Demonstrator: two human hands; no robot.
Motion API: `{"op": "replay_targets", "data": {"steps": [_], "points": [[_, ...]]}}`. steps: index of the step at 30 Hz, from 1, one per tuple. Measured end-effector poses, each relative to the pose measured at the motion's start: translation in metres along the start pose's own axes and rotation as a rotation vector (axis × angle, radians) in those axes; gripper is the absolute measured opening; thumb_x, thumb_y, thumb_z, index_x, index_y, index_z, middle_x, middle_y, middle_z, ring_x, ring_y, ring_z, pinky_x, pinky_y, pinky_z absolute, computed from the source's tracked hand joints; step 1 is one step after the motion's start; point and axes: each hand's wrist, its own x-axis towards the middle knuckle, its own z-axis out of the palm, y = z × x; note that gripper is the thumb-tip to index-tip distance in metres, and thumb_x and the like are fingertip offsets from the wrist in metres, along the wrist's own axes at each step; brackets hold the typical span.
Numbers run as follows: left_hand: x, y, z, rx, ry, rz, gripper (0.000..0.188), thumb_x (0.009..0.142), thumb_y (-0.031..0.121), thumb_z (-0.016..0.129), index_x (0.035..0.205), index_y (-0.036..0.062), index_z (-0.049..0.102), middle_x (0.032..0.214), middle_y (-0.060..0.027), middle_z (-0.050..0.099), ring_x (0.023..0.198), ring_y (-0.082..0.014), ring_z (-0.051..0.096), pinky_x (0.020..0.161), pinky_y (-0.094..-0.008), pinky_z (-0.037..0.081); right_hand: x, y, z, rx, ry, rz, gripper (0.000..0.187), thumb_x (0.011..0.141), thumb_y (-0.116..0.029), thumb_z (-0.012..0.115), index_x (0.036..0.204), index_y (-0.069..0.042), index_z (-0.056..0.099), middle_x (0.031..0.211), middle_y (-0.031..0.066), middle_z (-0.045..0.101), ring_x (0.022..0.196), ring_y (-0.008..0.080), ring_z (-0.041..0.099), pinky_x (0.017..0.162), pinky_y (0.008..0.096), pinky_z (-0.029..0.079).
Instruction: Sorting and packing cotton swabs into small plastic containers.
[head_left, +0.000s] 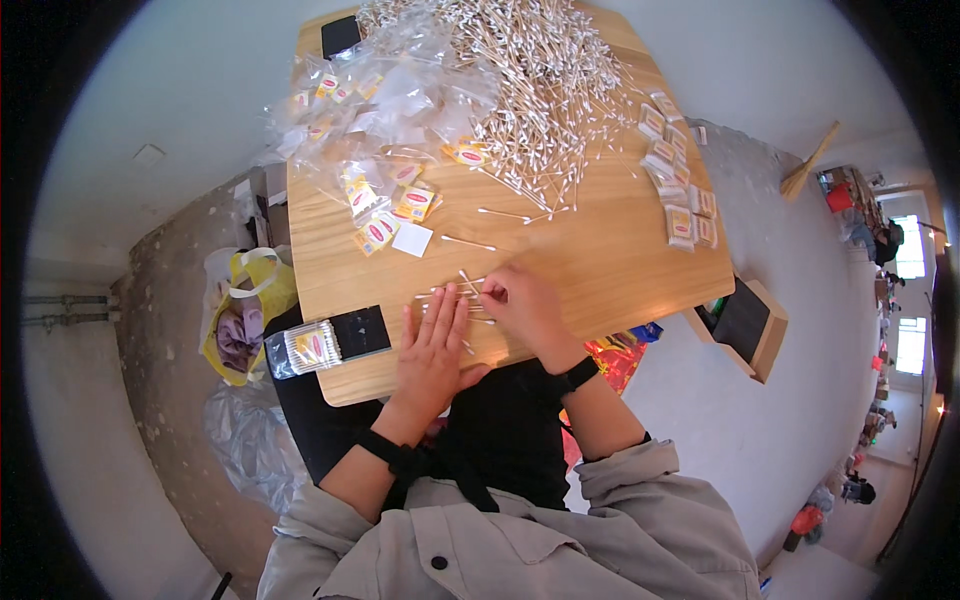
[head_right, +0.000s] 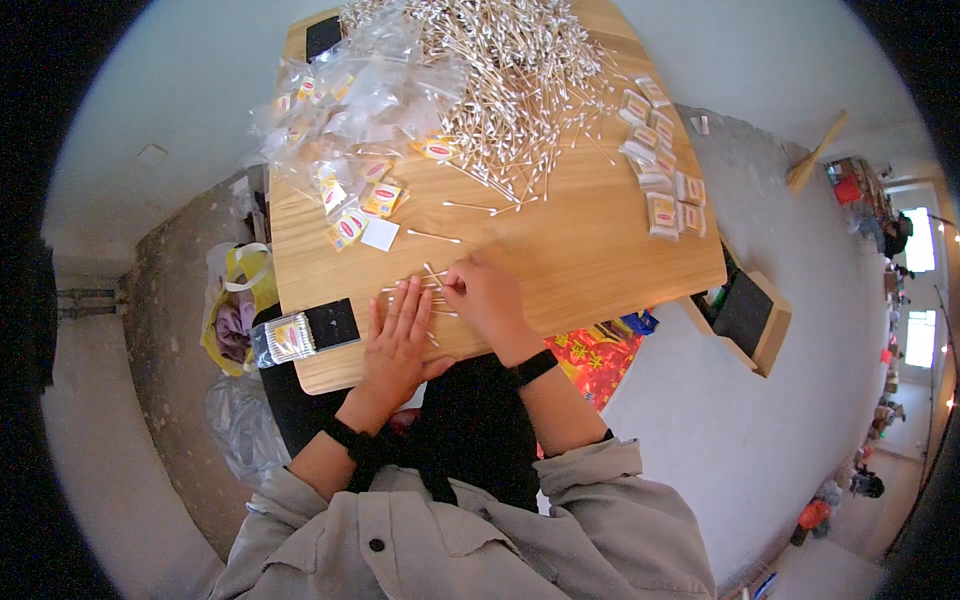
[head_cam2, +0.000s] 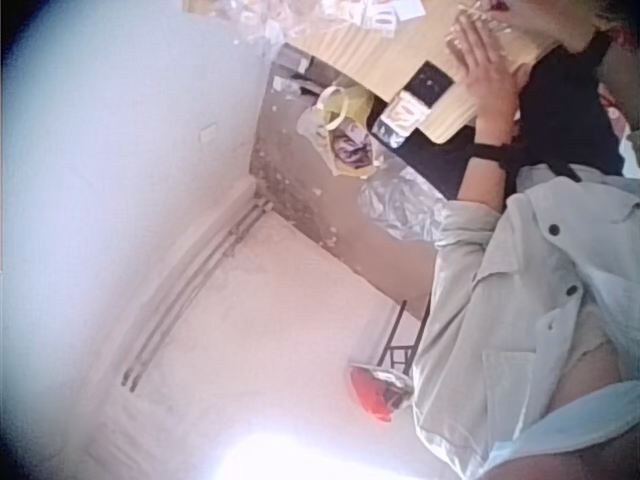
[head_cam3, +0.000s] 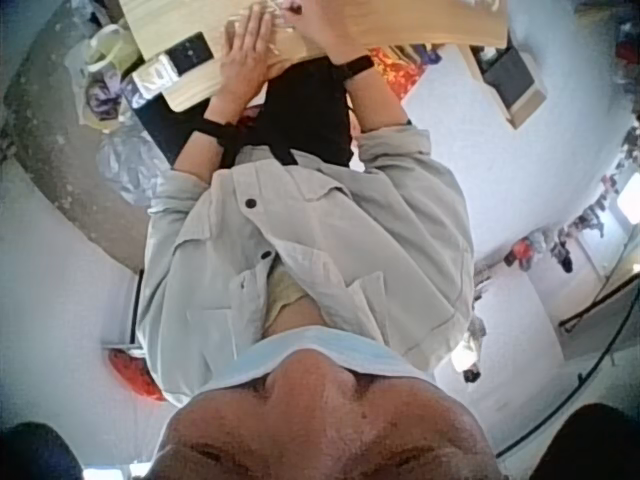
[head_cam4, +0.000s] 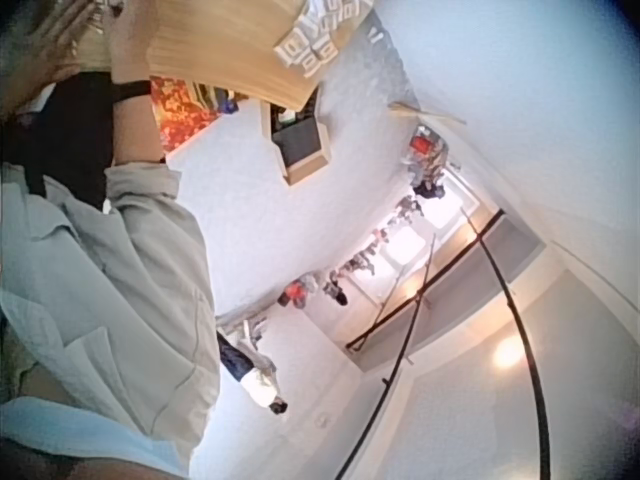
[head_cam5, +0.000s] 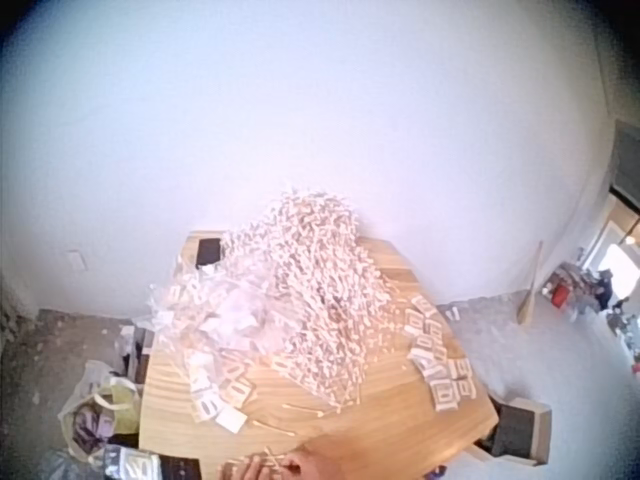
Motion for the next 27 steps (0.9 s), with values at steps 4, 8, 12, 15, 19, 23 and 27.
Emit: {"op": "replay_targets", "data": {"steps": [4,8,12,15,19,23,27], "points": [[-0.001,0.0,0.001,0.009,0.006,0.006,0.104,0.07,0.057,0.069,0.147,0.0012,0.028,0.156,-0.0165,0.024,0.146,-0.0301,0.02,0.115,-0.0554,0.012,0.007,0.001,0.004,-0.042,0.098,0.009,0.01,0.076,-0.015,0.069,0.077,-0.008,0.061,0.078,0.0102,0.06,0.073,0.031,0.062,0.062,0.0403,0.049],[0.001,0.003,0.001,-0.015,0.029,-0.01,0.104,0.07,0.057,0.069,0.147,0.0,0.027,0.155,-0.0185,0.023,0.145,-0.0314,0.02,0.115,-0.0559,0.011,0.017,-0.003,0.001,-0.048,0.052,-0.079,0.006,0.079,-0.012,0.066,0.078,-0.008,0.062,0.081,0.0101,0.06,0.074,0.0321,0.061,0.063,0.0403,0.048],[0.004,0.012,0.004,-0.103,0.093,-0.073,0.101,0.073,0.052,0.071,0.146,-0.0022,0.027,0.155,-0.0231,0.021,0.145,-0.0364,0.018,0.115,-0.0562,0.011,0.022,-0.002,0.001,0.044,-0.067,-0.196,0.003,0.081,-0.01,0.063,0.084,-0.009,0.064,0.084,0.0093,0.061,0.077,0.0299,0.061,0.065,0.0386,0.048],[0.004,0.006,0.003,0.028,0.116,-0.093,0.095,0.076,0.042,0.072,0.146,-0.0034,0.026,0.154,-0.0252,0.018,0.145,-0.0396,0.016,0.115,-0.0562,0.012,0.019,0.009,-0.001,0.228,-0.018,-0.175,0.006,0.084,-0.009,0.062,0.089,-0.008,0.065,0.086,0.0089,0.061,0.077,0.0256,0.061,0.066,0.0355,0.049],[0.003,-0.007,-0.003,-0.07,0.155,-0.154,0.088,0.08,0.033,0.07,0.146,-0.004,0.025,0.154,-0.0246,0.018,0.144,-0.04,0.018,0.114,-0.056,0.014,0.014,0.014,-0.003,0.328,0.022,-0.008,0.009,0.087,-0.009,0.062,0.094,-0.007,0.066,0.087,0.0089,0.061,0.076,0.02,0.061,0.067,0.0313,0.049],[0.02,0.001,0.002,-0.047,0.223,-0.238,0.084,0.081,0.032,0.068,0.145,-0.0041,0.027,0.153,-0.0242,0.023,0.143,-0.0391,0.021,0.115,-0.0544,0.015,0.016,0.014,-0.001,0.368,0.105,-0.032,0.01,0.087,-0.009,0.062,0.095,-0.006,0.067,0.089,0.009,0.061,0.076,0.0191,0.06,0.067,0.029,0.048],[0.031,0.001,0.008,-0.104,0.27,-0.222,0.076,0.083,0.029,0.066,0.143,-0.0034,0.031,0.152,-0.0209,0.028,0.143,-0.0354,0.023,0.116,-0.0524,0.016,0.013,0.014,-0.001,0.383,0.182,0.003,0.011,0.087,-0.009,0.062,0.096,-0.005,0.066,0.089,0.0087,0.061,0.077,0.019,0.06,0.067,0.0283,0.048]]}}
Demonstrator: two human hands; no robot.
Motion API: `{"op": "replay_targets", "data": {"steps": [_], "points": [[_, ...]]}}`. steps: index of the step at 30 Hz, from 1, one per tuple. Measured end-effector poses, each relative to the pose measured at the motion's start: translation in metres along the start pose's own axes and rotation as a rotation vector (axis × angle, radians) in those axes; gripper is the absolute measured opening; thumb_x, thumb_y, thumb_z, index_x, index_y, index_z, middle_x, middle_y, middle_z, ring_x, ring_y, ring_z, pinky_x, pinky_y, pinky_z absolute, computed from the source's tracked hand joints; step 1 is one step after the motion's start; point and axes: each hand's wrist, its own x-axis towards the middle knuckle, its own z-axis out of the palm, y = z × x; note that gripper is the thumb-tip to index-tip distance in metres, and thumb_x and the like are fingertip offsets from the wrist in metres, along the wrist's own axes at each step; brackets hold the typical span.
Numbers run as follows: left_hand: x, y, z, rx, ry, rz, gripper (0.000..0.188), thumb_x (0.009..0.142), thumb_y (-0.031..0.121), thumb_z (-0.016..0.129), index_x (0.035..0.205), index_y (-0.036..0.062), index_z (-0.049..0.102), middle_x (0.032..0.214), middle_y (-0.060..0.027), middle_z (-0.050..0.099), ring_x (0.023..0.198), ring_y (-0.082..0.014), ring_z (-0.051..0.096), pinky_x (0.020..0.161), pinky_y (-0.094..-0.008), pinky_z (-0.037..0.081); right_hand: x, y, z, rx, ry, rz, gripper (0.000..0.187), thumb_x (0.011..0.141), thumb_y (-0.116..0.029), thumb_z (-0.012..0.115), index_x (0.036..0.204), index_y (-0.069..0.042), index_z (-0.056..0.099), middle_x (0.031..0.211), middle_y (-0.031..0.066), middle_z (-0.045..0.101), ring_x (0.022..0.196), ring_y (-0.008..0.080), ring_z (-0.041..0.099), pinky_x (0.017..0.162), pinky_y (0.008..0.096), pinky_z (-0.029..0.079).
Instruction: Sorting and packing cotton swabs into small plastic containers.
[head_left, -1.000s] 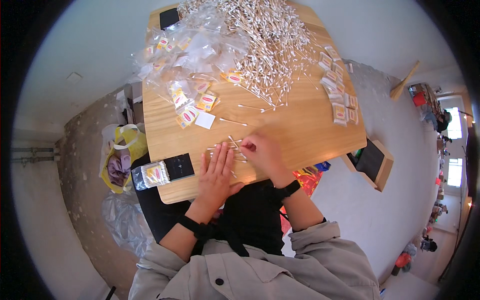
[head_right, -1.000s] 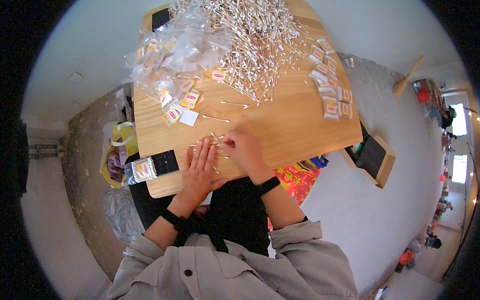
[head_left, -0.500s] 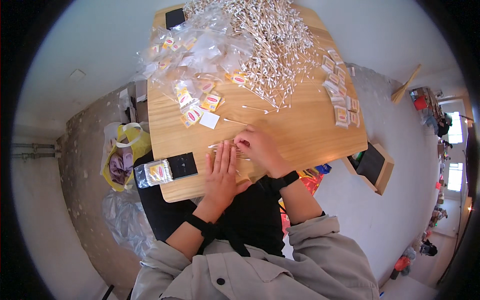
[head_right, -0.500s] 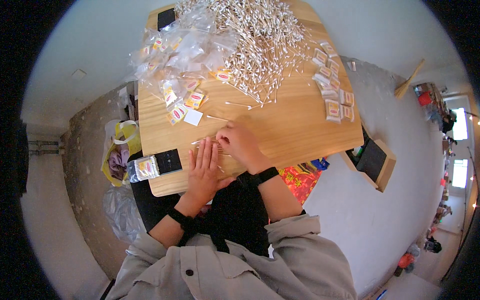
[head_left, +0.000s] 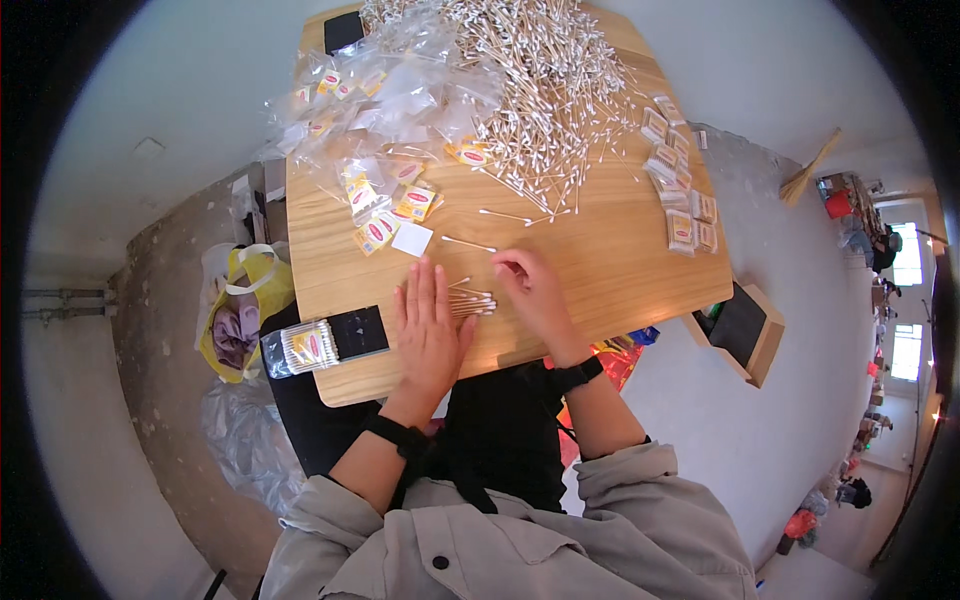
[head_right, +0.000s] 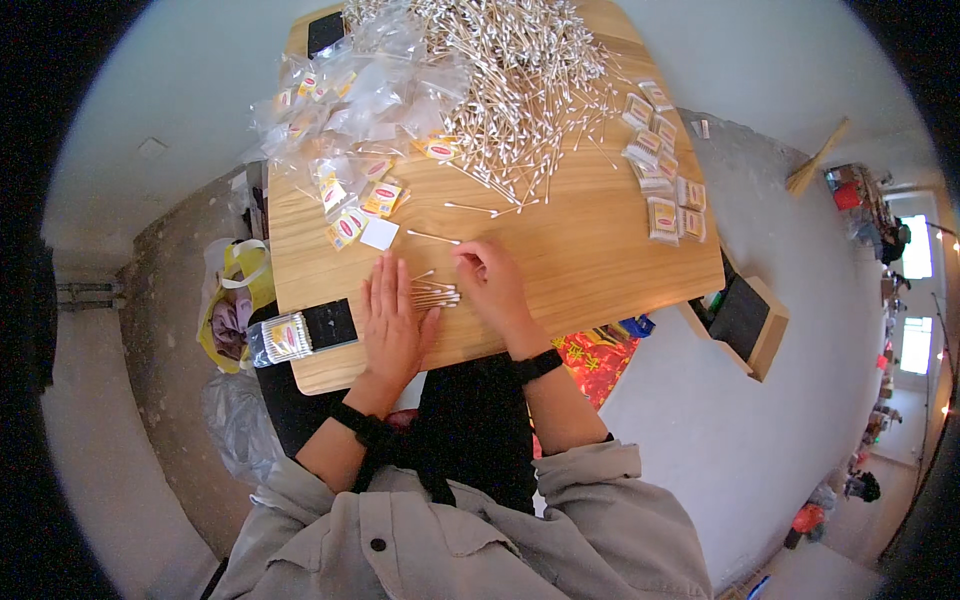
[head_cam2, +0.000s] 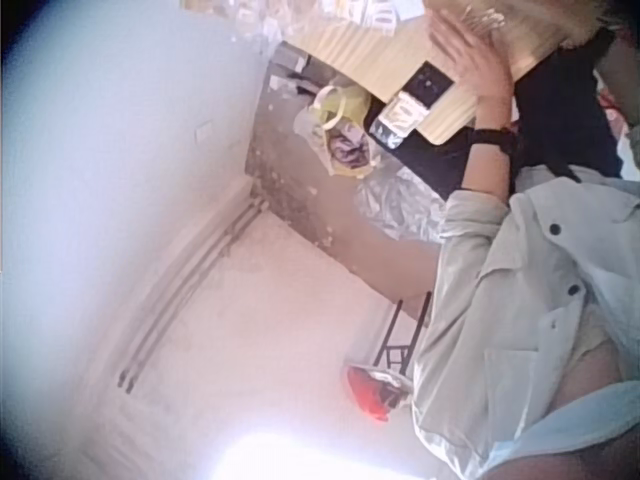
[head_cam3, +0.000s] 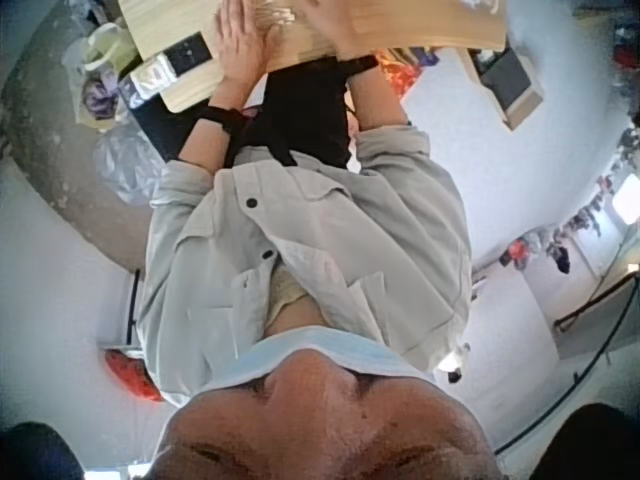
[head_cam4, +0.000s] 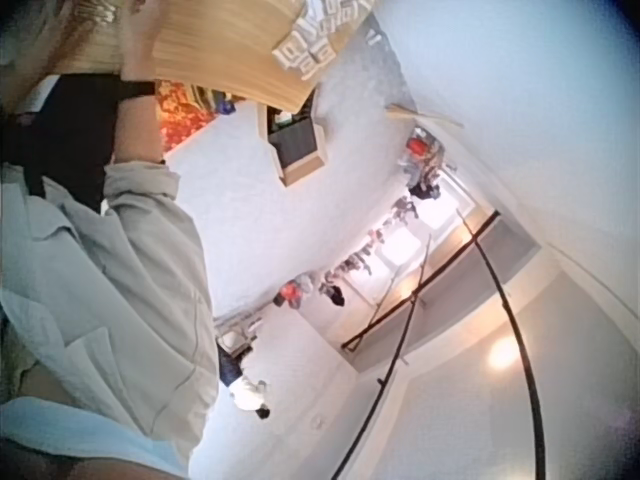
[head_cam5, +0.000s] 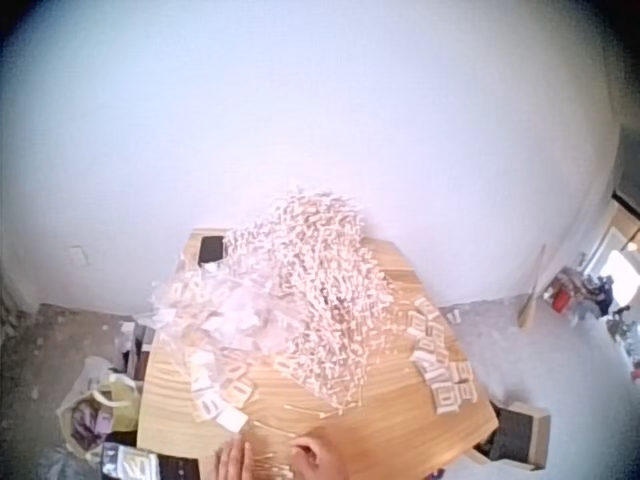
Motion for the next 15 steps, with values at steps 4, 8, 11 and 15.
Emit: {"op": "replay_targets", "data": {"steps": [4,8,11,15], "points": [[-0.002,-0.003,0.0,0.011,-0.109,0.103,0.072,0.085,0.026,0.065,0.143,-0.0018,0.033,0.152,-0.017,0.03,0.144,-0.0317,0.023,0.116,-0.052,0.016,-0.005,0.005,0.002,0.054,0.072,0.04,0.014,0.085,-0.011,0.065,0.099,-0.007,0.066,0.089,0.0094,0.061,0.078,0.0202,0.06,0.068,0.03,0.049],[-0.009,-0.005,-0.005,0.014,-0.11,0.111,0.073,0.085,0.027,0.064,0.144,-0.001,0.032,0.153,-0.0162,0.029,0.145,-0.0301,0.022,0.116,-0.0517,0.015,-0.006,-0.008,-0.004,-0.191,-0.147,-0.037,0.018,0.081,-0.011,0.068,0.099,-0.011,0.067,0.09,0.0091,0.059,0.077,0.0216,0.061,0.069,0.0324,0.049],[-0.014,-0.007,-0.01,0.019,-0.139,0.1,0.075,0.085,0.029,0.064,0.145,-0.0005,0.031,0.154,-0.0167,0.026,0.145,-0.0303,0.021,0.116,-0.0517,0.014,-0.004,-0.011,0.002,-0.224,-0.199,-0.089,0.017,0.079,-0.01,0.069,0.096,-0.012,0.067,0.091,0.0087,0.057,0.077,0.0222,0.061,0.069,0.0333,0.05],[-0.019,-0.009,-0.015,0.046,-0.204,0.123,0.076,0.087,0.034,0.061,0.147,0.0003,0.029,0.155,-0.0177,0.023,0.145,-0.0306,0.02,0.116,-0.0519,0.013,-0.004,-0.012,0.006,-0.226,-0.222,-0.055,0.013,0.078,-0.007,0.069,0.09,-0.01,0.066,0.092,0.0095,0.057,0.078,0.0235,0.063,0.068,0.0341,0.051]]}}
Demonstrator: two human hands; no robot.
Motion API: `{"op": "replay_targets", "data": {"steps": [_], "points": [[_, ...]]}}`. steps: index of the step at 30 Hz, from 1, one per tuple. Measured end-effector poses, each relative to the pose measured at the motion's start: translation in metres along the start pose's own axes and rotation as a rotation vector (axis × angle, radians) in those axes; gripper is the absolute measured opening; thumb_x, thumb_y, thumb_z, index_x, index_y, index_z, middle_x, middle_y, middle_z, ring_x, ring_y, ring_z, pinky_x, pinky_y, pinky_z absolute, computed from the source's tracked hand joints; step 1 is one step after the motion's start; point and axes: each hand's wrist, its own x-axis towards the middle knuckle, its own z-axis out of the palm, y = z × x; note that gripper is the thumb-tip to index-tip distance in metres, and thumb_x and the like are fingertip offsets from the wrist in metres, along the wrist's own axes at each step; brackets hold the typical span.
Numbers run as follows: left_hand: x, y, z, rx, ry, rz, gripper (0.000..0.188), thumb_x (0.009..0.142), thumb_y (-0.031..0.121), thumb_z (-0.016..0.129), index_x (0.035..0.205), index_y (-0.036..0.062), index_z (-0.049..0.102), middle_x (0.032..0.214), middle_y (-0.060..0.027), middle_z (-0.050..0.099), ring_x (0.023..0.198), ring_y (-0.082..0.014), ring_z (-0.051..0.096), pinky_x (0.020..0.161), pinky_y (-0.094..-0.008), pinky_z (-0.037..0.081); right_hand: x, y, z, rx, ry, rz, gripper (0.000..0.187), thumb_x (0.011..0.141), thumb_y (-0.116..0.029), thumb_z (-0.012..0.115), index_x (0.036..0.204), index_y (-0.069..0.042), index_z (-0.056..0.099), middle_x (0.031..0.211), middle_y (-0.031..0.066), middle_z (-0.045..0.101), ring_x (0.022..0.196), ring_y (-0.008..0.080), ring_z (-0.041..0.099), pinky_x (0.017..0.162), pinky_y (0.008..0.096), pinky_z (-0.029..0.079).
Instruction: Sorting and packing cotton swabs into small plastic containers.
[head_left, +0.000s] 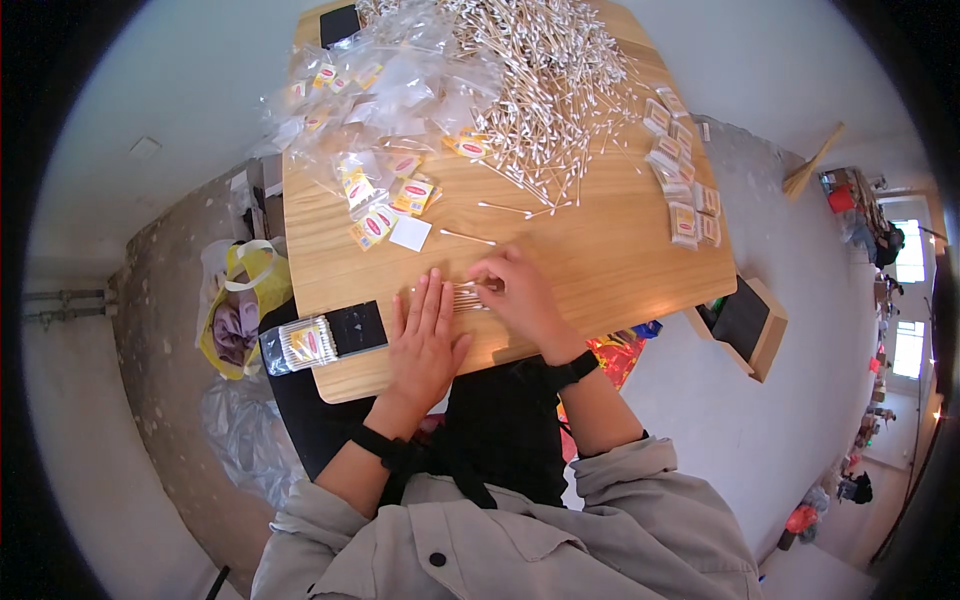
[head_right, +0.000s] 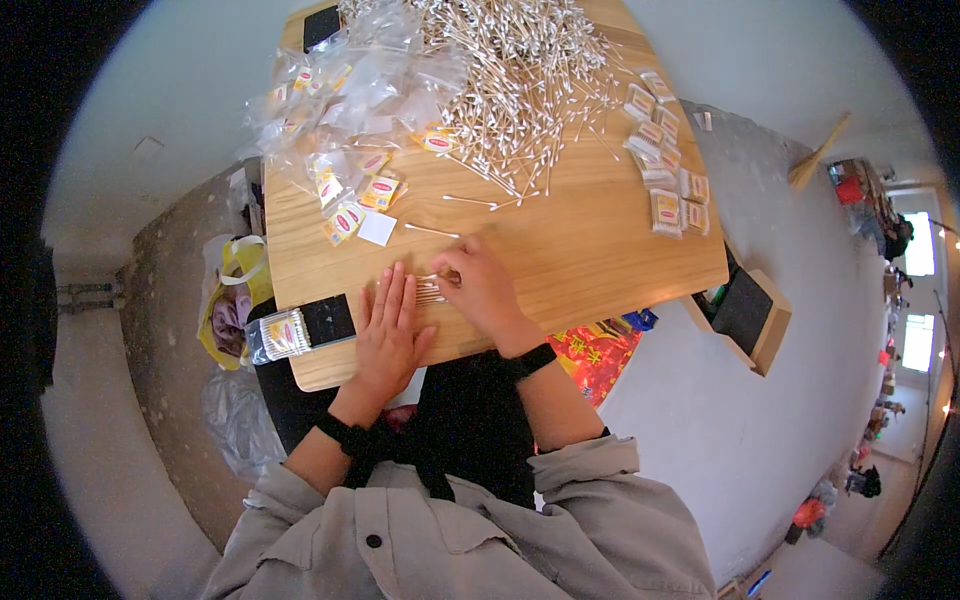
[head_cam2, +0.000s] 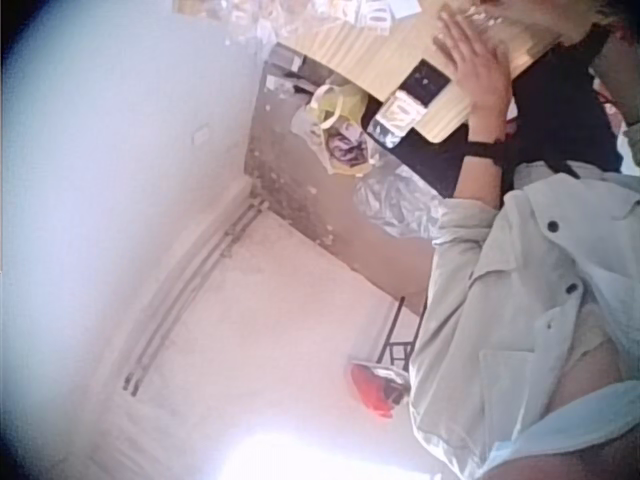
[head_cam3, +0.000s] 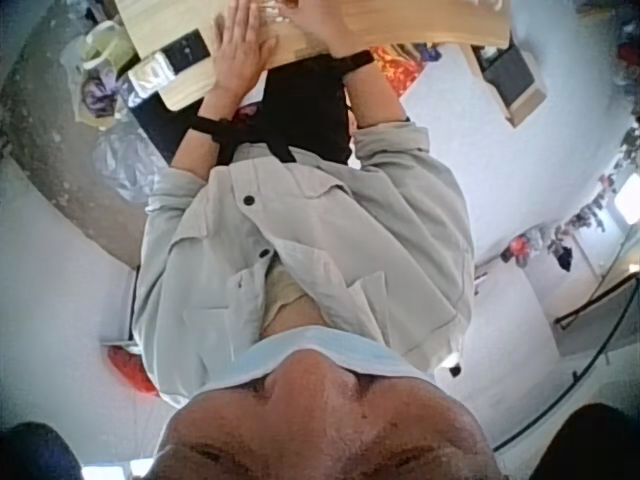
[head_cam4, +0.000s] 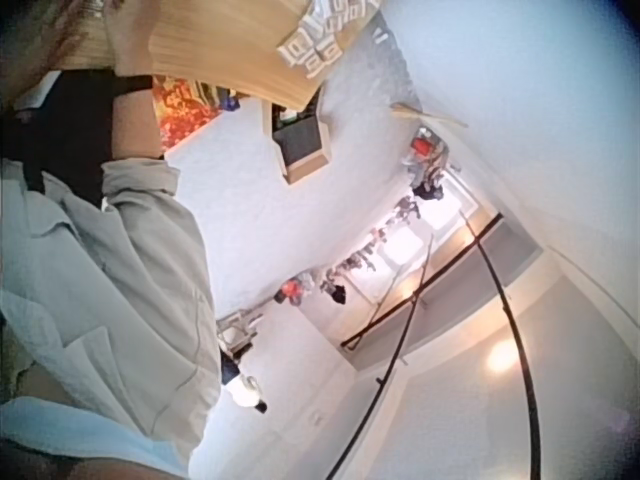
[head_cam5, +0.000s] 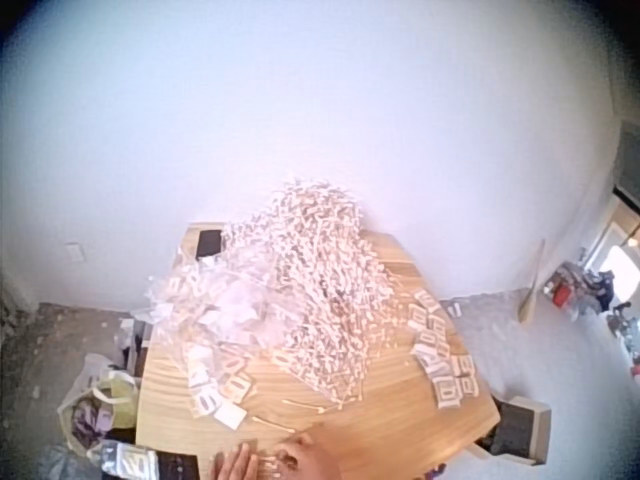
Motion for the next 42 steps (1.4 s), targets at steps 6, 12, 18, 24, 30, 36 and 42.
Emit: {"op": "replay_targets", "data": {"steps": [6,12,18,24,30,36,42], "points": [[-0.006,-0.002,-0.005,0.056,-0.058,0.029,0.076,0.089,0.039,0.058,0.147,0.0006,0.028,0.156,-0.0189,0.021,0.146,-0.0304,0.017,0.116,-0.0523,0.012,-0.001,0.006,0.003,0.004,0.028,-0.068,0.009,0.076,-0.005,0.07,0.083,-0.007,0.065,0.092,0.0115,0.056,0.078,0.0266,0.063,0.069,0.0344,0.053],[-0.006,-0.002,-0.004,0.046,-0.045,0.032,0.077,0.089,0.04,0.058,0.148,0.0008,0.028,0.156,-0.0189,0.02,0.146,-0.0309,0.017,0.116,-0.0523,0.012,-0.002,0.008,0.001,0.028,0.026,-0.111,0.011,0.073,-0.007,0.073,0.081,-0.008,0.065,0.092,0.0117,0.056,0.082,0.0281,0.061,0.071,0.0351,0.052],[-0.006,-0.003,-0.005,0.068,-0.064,0.042,0.078,0.088,0.04,0.058,0.148,0.0004,0.027,0.156,-0.0184,0.021,0.146,-0.0308,0.017,0.116,-0.0517,0.012,-0.002,0.011,0.005,0.027,0.029,-0.113,0.013,0.072,-0.009,0.074,0.08,-0.008,0.065,0.092,0.0108,0.056,0.084,0.0286,0.06,0.072,0.0364,0.051],[-0.006,-0.002,-0.006,0.057,-0.057,0.036,0.079,0.088,0.041,0.058,0.148,-0.0002,0.027,0.157,-0.0178,0.02,0.146,-0.0299,0.017,0.116,-0.0515,0.012,-0.003,0.012,0.005,0.029,0.053,-0.161,0.014,0.07,-0.007,0.075,0.078,-0.008,0.064,0.09,0.0101,0.056,0.082,0.0281,0.059,0.071,0.037,0.051],[-0.007,-0.002,-0.005,0.077,-0.043,0.046,0.08,0.088,0.041,0.059,0.148,0.0,0.025,0.157,-0.0175,0.019,0.146,-0.0299,0.017,0.116,-0.0523,0.012,-0.006,0.01,0.007,0.013,0.082,-0.206,0.015,0.069,-0.006,0.075,0.079,-0.007,0.063,0.09,0.0094,0.055,0.081,0.0266,0.059,0.067,0.0352,0.052],[-0.007,-0.003,-0.003,0.084,-0.054,0.035,0.081,0.088,0.041,0.059,0.149,0.0008,0.024,0.157,-0.017,0.018,0.146,-0.0298,0.016,0.116,-0.0528,0.011,-0.007,0.012,0.01,0.113,0.074,-0.159,0.015,0.07,-0.004,0.075,0.079,-0.006,0.063,0.09,0.0092,0.054,0.08,0.0236,0.059,0.066,0.0322,0.054],[-0.008,-0.002,-0.002,0.074,-0.041,0.032,0.08,0.088,0.042,0.059,0.149,0.0015,0.025,0.158,-0.0168,0.018,0.147,-0.0302,0.015,0.116,-0.0537,0.011,-0.008,0.017,0.009,0.069,0.018,-0.159,0.012,0.074,-0.001,0.074,0.082,-0.004,0.065,0.096,0.0071,0.051,0.082,0.0163,0.06,0.064,0.0257,0.056]]}}
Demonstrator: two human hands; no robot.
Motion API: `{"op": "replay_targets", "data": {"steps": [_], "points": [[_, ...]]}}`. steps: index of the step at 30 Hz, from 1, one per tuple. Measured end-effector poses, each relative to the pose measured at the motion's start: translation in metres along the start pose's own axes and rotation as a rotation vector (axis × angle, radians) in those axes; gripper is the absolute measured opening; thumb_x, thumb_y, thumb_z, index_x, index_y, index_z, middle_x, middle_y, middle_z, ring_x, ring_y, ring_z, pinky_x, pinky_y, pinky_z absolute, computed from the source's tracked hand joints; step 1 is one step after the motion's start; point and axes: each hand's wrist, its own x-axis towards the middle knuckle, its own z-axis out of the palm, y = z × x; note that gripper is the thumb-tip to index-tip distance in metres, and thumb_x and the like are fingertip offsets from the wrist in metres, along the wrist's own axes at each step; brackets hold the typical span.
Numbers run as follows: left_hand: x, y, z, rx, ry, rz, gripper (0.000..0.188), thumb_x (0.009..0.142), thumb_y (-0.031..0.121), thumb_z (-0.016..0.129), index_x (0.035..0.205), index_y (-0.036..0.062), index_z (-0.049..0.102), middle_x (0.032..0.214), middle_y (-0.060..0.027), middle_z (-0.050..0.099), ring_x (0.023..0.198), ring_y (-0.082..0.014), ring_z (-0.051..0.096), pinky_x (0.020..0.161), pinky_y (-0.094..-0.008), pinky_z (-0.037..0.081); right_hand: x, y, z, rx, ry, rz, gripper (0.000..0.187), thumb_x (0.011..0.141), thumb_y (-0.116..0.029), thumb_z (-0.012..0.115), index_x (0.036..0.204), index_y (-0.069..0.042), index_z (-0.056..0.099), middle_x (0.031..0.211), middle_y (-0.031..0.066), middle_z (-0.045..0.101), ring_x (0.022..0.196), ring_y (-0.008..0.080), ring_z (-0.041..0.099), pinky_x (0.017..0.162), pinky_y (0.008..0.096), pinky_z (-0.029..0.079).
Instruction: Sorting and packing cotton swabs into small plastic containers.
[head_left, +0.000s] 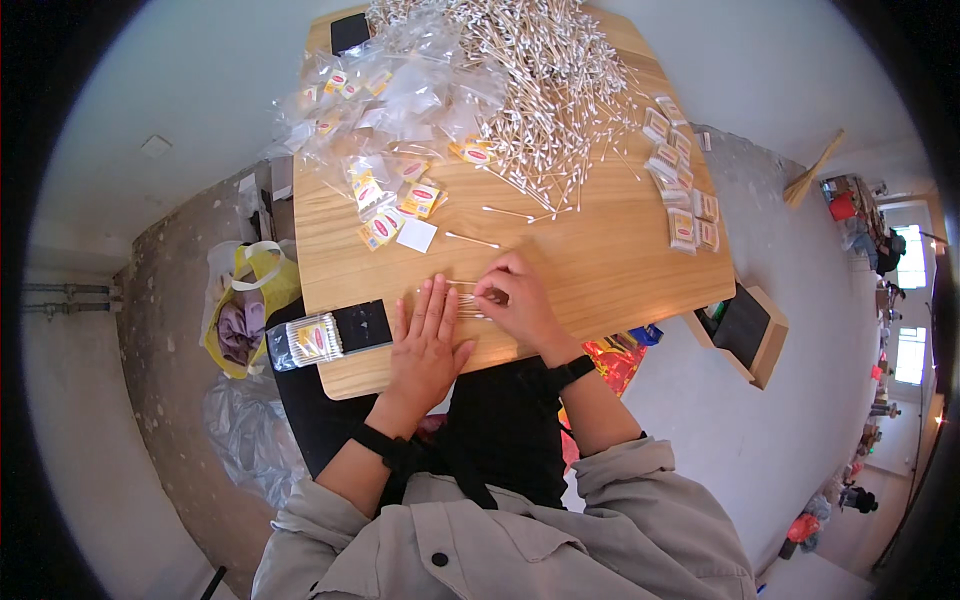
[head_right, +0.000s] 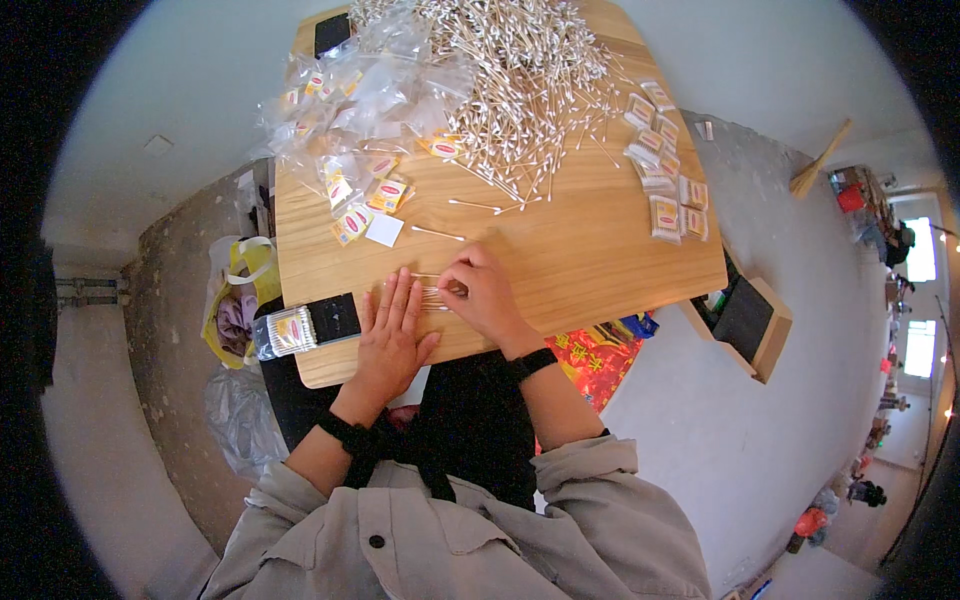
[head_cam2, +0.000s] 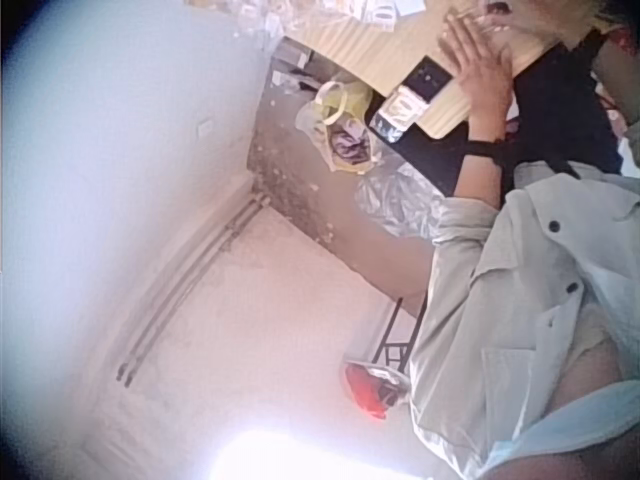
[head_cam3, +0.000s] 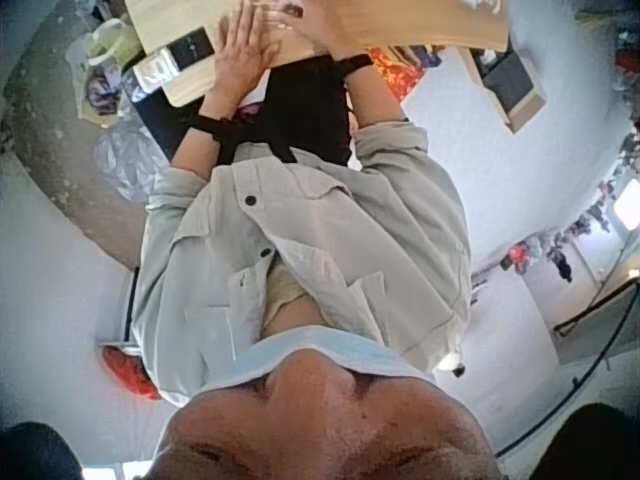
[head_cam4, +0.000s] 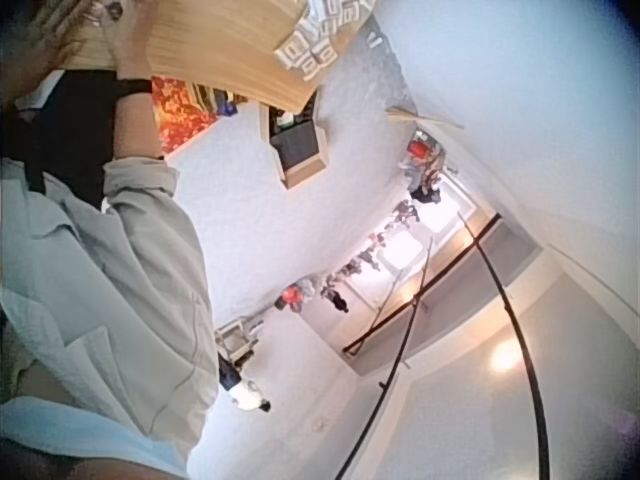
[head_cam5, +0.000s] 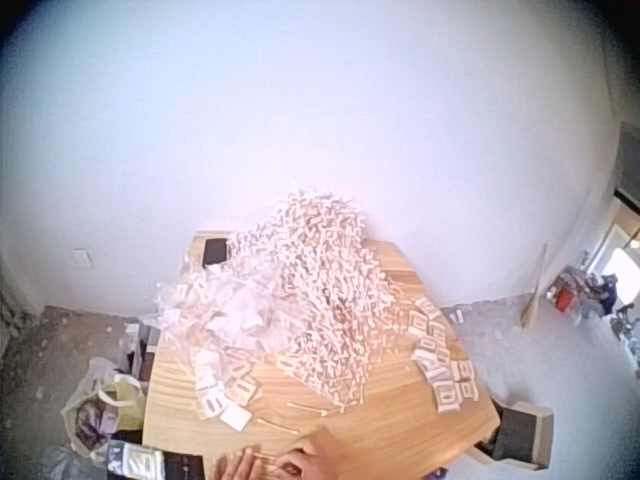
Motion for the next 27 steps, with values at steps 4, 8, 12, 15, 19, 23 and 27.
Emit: {"op": "replay_targets", "data": {"steps": [4,8,12,15,19,23,27], "points": [[0.0,0.003,-0.004,0.012,-0.003,-0.017,0.078,0.088,0.041,0.059,0.149,0.0032,0.027,0.157,-0.0169,0.019,0.147,-0.0311,0.015,0.115,-0.0556,0.011,-0.001,0.001,-0.002,-0.067,0.023,-0.082,0.01,0.076,-0.003,0.073,0.082,-0.004,0.065,0.095,0.0075,0.052,0.079,0.0174,0.06,0.065,0.0265,0.054],[-0.001,0.004,-0.005,0.008,0.004,-0.025,0.078,0.087,0.041,0.06,0.148,0.0039,0.028,0.157,-0.0169,0.02,0.146,-0.0321,0.016,0.115,-0.0563,0.012,0.002,-0.003,0.003,-0.035,0.066,0.006,0.01,0.074,-0.006,0.073,0.079,-0.005,0.065,0.088,0.0103,0.056,0.081,0.0255,0.059,0.069,0.0345,0.05],[0.0,0.006,-0.004,0.004,0.009,-0.032,0.079,0.086,0.041,0.06,0.148,0.0035,0.028,0.156,-0.0177,0.021,0.146,-0.0329,0.017,0.115,-0.0567,0.013,0.003,-0.002,0.007,-0.012,0.134,0.01,0.01,0.076,-0.007,0.072,0.082,-0.006,0.065,0.088,0.0106,0.056,0.081,0.0264,0.059,0.07,0.0355,0.049],[0.001,0.007,-0.005,-0.012,0.011,-0.031,0.081,0.086,0.041,0.061,0.148,0.0031,0.027,0.156,-0.0187,0.021,0.146,-0.033,0.018,0.114,-0.0573,0.013,0.01,-0.007,0.007,0.031,0.277,0.151,0.008,0.077,-0.007,0.071,0.083,-0.006,0.065,0.087,0.0107,0.057,0.08,0.0279,0.058,0.07,0.0364,0.049],[0.006,0.015,0.003,-0.03,0.052,-0.041,0.082,0.085,0.044,0.061,0.148,0.0036,0.028,0.156,-0.0178,0.022,0.145,-0.0314,0.019,0.114,-0.0563,0.014,0.028,-0.008,-0.004,-0.074,0.442,0.187,0.006,0.082,-0.009,0.067,0.087,-0.007,0.065,0.085,0.0107,0.056,0.075,0.0272,0.057,0.069,0.0373,0.049],[0.012,0.02,0.01,-0.053,0.083,-0.035,0.084,0.084,0.046,0.061,0.147,0.0015,0.027,0.155,-0.021,0.021,0.145,-0.0351,0.019,0.114,-0.0578,0.013,0.031,0.006,-0.016,-0.31,0.129,0.092,0.016,0.082,-0.014,0.067,0.097,-0.009,0.064,0.084,0.0107,0.056,0.074,0.025,0.059,0.068,0.0376,0.05],[0.017,0.016,0.01,-0.064,0.103,-0.041,0.084,0.084,0.046,0.061,0.147,0.0001,0.028,0.155,-0.0207,0.021,0.145,-0.0349,0.019,0.114,-0.0567,0.013,0.033,0.015,-0.024,-0.087,-0.067,0.196,0.015,0.079,-0.012,0.069,0.094,-0.011,0.066,0.085,0.0096,0.057,0.076,0.0243,0.059,0.067,0.0353,0.05]]}}
